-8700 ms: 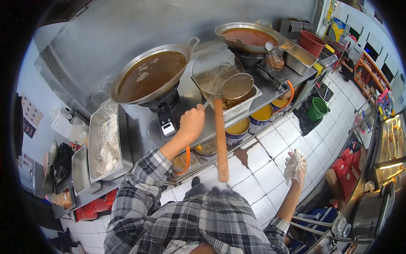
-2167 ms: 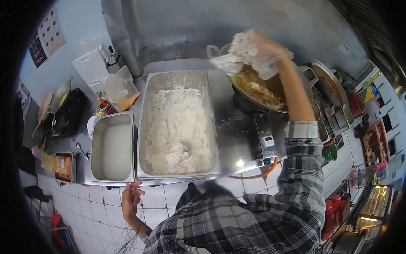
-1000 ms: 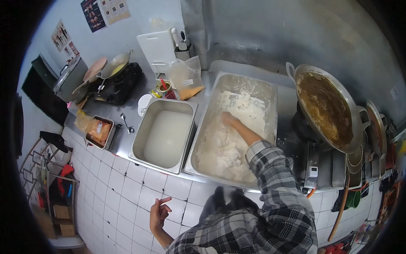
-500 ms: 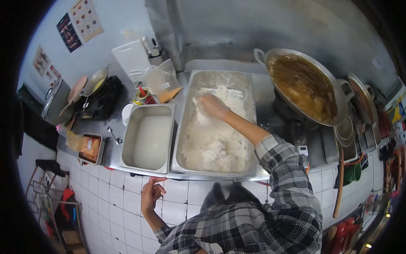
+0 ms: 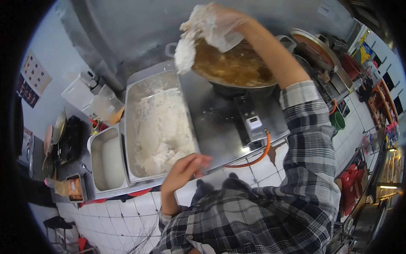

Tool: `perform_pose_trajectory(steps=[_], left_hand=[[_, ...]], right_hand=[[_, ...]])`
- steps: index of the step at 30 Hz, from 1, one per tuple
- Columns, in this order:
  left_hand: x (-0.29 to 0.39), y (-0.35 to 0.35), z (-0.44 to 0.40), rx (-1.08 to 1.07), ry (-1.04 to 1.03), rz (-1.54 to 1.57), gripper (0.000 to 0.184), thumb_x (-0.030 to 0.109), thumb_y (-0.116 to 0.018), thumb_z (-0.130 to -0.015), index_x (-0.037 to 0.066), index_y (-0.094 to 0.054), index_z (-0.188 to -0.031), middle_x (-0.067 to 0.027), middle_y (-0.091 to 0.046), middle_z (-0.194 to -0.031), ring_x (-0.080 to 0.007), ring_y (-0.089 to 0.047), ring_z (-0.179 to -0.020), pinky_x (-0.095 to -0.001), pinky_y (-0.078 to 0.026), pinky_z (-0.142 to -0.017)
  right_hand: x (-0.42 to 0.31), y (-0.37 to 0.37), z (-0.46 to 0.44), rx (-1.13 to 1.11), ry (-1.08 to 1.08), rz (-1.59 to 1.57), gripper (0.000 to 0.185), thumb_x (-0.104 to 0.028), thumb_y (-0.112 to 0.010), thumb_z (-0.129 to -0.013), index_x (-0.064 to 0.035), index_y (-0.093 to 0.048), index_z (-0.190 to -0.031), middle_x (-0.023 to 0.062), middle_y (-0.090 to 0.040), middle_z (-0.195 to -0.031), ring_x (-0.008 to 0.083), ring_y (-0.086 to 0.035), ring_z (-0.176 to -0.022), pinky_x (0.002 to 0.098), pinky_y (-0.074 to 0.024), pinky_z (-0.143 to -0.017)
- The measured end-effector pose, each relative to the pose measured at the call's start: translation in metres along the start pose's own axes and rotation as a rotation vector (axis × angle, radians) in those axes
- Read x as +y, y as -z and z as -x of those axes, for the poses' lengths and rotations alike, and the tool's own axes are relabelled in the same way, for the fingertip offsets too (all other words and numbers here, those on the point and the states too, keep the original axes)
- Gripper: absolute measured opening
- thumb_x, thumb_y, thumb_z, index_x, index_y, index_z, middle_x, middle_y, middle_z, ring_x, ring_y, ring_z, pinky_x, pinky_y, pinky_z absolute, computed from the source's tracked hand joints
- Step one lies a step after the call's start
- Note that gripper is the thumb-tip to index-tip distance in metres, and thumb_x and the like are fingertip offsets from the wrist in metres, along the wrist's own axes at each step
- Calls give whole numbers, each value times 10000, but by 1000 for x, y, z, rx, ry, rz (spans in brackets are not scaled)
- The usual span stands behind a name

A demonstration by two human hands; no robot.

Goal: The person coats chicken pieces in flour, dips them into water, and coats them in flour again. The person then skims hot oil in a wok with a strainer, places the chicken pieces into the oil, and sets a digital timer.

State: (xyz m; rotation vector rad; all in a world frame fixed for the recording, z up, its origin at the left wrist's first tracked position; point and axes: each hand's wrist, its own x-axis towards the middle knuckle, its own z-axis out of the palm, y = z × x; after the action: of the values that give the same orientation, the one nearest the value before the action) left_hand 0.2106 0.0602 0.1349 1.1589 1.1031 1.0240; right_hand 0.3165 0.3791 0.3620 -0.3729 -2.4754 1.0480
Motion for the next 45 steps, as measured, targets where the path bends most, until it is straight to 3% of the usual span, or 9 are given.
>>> perform_pose_trajectory(steps=[1,4,9,15,24,29,32,34,45], left_hand=[[-11,-23,-32,-8,-59,-115,293,264,-487,-971,54,-598,-1143,-47,-644,-919,-87,-560,-649,-216,-475,-622],[-60,-87,-127,135,-89,-442,387,311,-653,-850,122,-589,-1181,-107,-562,-1103,-197,-586,-881,-330,-495,-736],[-105,-146,-223,488,-60,-873,600,376,-781,-665,161,-584,-1190,-119,-411,-1186,-319,-427,-1076,-422,-413,-898],[-126,-144,-234,612,-266,-915,561,277,-828,-608,155,-622,-1116,-97,-491,-1078,-281,-509,-992,-380,-452,-870],[-84,-147,-163,335,-198,272,597,-64,-692,-781,61,-431,-1303,-137,-642,-1076,-176,-623,-1016,-275,-516,-860],[-43,-143,-118,382,-223,343,620,-78,-647,-809,38,-380,-1356,-126,-638,-1100,-163,-605,-1031,-292,-506,-871],[-20,-136,-86,468,-232,282,666,-66,-638,-820,47,-336,-1402,-128,-645,-1087,-159,-606,-1023,-283,-501,-866],[-5,-133,-66,568,-320,231,711,-67,-639,-816,54,-295,-1427,-133,-650,-1076,-163,-608,-1020,-284,-497,-866],[210,-83,106,1151,-808,-141,827,-105,-617,-764,13,-168,-1449,-161,-653,-1012,-199,-632,-972,-298,-520,-834]], right_hand=[[-7,23,18,25,-280,-219,357,-287,-631,-884,-99,-541,-1173,170,-616,-1085,235,-588,-910,347,-489,-822],[-10,72,76,117,-137,823,267,-218,-584,-902,-41,-586,-1103,107,-665,-962,215,-602,-878,307,-490,-761],[165,175,139,1,160,1488,401,-233,-695,-708,-74,-641,-1071,142,-619,-1061,297,-560,-988,341,-450,-901],[223,146,173,131,-137,1303,280,-265,-629,-707,-19,-613,-838,176,-590,-893,335,-566,-843,391,-449,-755],[276,133,184,147,-68,1145,173,-104,-569,-743,20,-556,-862,156,-560,-792,277,-592,-784,373,-463,-744],[141,122,159,20,-26,990,217,-201,-583,-844,10,-547,-876,126,-585,-811,216,-586,-766,335,-480,-752],[142,113,138,236,2,263,315,-308,-637,-835,-9,-553,-885,77,-595,-834,147,-562,-753,292,-480,-692],[114,112,111,145,-144,517,323,-286,-706,-779,-22,-552,-883,30,-568,-823,103,-531,-726,258,-453,-627],[-128,-9,56,4,-185,-120,228,-204,-747,-738,-71,-562,-739,-16,-483,-626,83,-448,-589,264,-368,-528]])
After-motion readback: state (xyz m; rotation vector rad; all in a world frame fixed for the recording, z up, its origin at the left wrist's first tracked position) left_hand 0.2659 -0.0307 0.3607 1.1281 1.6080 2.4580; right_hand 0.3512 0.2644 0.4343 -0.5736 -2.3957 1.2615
